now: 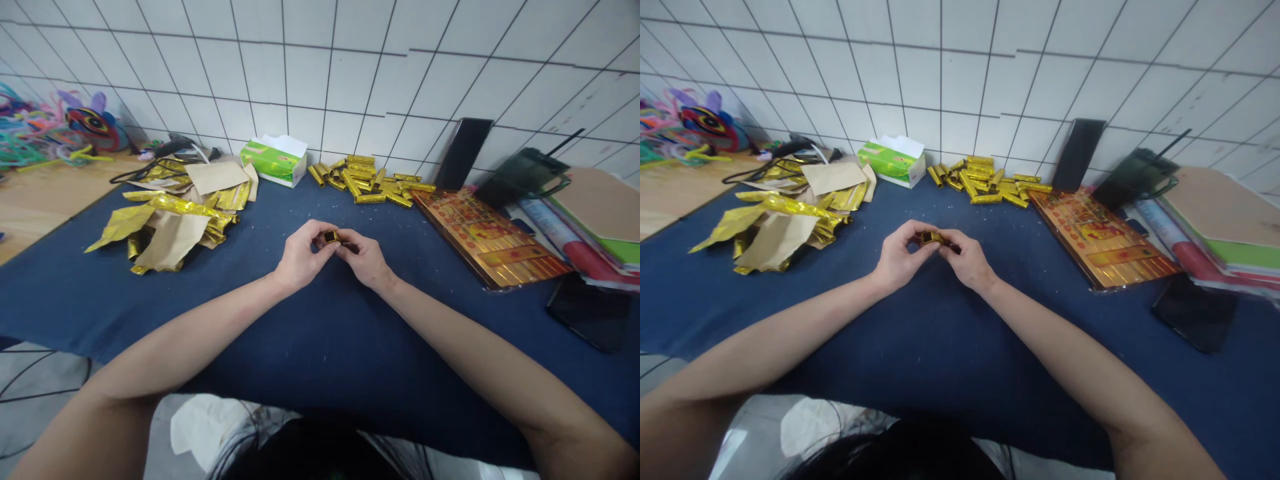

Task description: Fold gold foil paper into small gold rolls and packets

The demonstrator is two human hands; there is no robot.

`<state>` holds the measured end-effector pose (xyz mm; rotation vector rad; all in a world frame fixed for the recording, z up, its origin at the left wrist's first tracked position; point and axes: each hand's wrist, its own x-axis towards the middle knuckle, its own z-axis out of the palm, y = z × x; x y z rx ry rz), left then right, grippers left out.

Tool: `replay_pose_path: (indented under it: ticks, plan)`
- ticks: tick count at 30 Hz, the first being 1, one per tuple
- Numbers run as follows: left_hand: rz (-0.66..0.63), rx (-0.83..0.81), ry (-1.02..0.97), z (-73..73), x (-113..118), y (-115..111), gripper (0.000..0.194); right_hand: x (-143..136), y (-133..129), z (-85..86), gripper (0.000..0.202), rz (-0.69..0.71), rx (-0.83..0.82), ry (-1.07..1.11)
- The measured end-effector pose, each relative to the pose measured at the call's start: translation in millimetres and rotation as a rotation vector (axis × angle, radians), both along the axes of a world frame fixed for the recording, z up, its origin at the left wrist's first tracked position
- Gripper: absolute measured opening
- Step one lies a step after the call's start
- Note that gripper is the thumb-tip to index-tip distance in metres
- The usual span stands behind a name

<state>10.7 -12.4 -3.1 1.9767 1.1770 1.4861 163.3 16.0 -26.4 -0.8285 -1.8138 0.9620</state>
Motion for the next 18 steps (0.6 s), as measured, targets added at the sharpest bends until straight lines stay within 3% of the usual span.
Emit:
replay_pose_path:
  ticks: [6, 13, 18]
  plan:
    - [-0.003, -0.099, -0.101, 1.5, 1, 1, 0.015, -1, -4, 2.7, 0.026, -0.020, 0.003, -0.030]
    - [0.005, -0.403, -0.698, 3.6, -3, 18, 0.018, -3, 1, -1.5, 0.043, -0.123, -0.184, 0.133]
    - [-0.017, -0.523, -0.863, 1.3, -8, 24, 0.021, -4, -1, 1.9, 0.040, -0.143, -0.169, 0.174]
